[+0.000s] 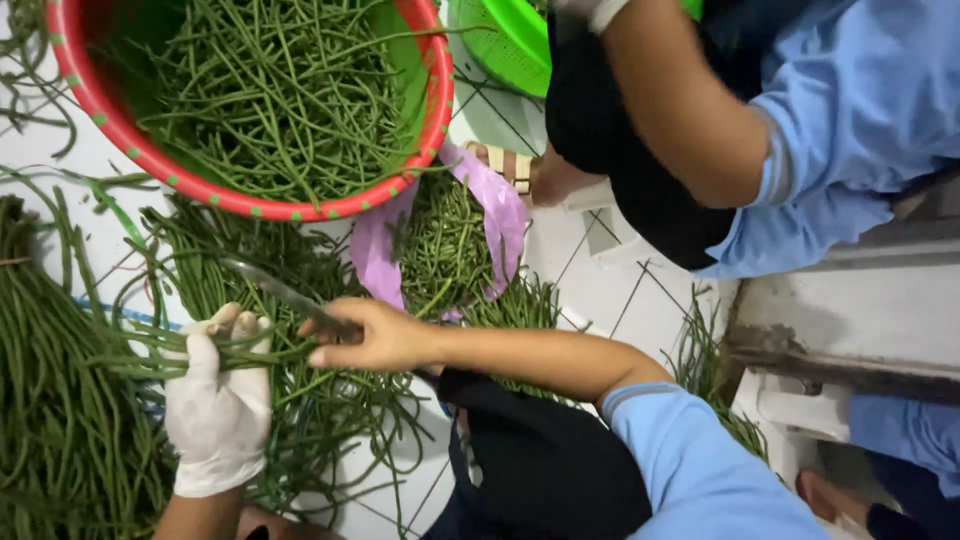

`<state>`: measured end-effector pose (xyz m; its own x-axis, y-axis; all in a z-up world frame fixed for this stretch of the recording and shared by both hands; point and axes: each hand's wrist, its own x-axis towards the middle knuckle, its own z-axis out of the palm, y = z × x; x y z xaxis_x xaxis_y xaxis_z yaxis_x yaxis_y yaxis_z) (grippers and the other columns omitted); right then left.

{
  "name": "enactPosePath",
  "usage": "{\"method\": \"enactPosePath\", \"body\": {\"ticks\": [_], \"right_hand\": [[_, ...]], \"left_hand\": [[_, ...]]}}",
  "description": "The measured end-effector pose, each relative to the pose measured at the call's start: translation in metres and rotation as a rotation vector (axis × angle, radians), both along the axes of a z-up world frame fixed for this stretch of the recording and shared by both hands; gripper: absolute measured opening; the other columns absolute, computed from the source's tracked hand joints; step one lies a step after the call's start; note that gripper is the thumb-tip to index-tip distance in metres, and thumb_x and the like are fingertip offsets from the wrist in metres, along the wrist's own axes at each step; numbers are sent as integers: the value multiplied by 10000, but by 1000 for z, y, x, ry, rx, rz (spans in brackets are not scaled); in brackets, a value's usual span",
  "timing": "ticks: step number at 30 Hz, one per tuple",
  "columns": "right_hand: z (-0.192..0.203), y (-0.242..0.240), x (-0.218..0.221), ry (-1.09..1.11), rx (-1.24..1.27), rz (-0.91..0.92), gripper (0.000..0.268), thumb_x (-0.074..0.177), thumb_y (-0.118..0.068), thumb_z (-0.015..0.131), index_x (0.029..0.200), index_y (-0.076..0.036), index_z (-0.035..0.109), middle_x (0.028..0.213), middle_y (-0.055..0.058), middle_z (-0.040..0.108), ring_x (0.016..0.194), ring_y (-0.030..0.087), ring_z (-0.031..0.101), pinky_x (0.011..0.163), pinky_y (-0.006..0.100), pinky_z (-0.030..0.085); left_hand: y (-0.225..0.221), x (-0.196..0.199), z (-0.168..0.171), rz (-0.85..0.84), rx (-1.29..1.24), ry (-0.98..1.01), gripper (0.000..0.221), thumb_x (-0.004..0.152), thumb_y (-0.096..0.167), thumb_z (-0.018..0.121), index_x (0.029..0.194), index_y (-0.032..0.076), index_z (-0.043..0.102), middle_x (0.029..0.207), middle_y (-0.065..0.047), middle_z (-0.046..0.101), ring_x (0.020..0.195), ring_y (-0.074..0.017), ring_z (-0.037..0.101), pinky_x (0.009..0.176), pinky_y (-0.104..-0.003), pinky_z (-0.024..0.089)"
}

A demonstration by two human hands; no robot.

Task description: The person trims the ends of long green beans using a knife and places the trimmed pieces into a red basket. The person wears a white glove on the left hand and handles the beans one at a time.

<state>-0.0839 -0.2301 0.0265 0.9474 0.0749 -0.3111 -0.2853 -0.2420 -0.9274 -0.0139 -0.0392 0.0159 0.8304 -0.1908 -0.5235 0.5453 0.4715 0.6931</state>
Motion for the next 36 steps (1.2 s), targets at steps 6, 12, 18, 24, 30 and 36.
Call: {"method": "enactPosePath", "body": {"ticks": [6,12,18,24,30,36], "right_hand": [[22,34,1,218,156,-54,757,738,-406,742,1390,-71,549,1377,34,593,1211,107,548,1073,223,426],[0,24,-4,208,120,13,296,917,-417,650,1060,-158,658,844,-76,628,733,64,552,708,243,453],[20,11,12,229,-81,120,268,923,-321,663,1144,-176,704,760,-62,583,682,88,527,636,251,402],[22,6,23,-126,-193,49,134,934,-232,699,1036,-144,689,933,62,736,969,258,717,853,379,560],[55,12,41,-112,-268,173,96,980,-212,632,1044,-145,657,917,70,699,897,289,705,811,406,553],[61,19,44,-114,-303,278,92,963,-189,627,1031,-130,646,889,107,684,856,349,696,747,441,549]], "left_hand": [[-2,5,-4,159,-103,32,214,1078,314,459,1089,107,513,1179,-51,548,977,-96,560,1124,-397,565],[19,24,29,218,-139,16,114,1071,305,504,987,228,510,924,86,508,795,-52,500,1046,-365,511],[33,33,17,149,-126,7,152,1096,182,504,948,201,534,756,79,507,575,-32,372,538,-206,286],[23,15,0,-171,171,-72,141,967,129,628,870,118,526,588,-25,480,346,-50,264,287,-210,274],[12,-1,13,-412,283,-101,134,853,148,753,925,79,663,578,-42,528,391,-86,418,360,-240,343],[5,-9,9,-437,223,-111,332,709,20,877,980,80,695,798,-29,703,669,-65,596,565,-220,487]]}}
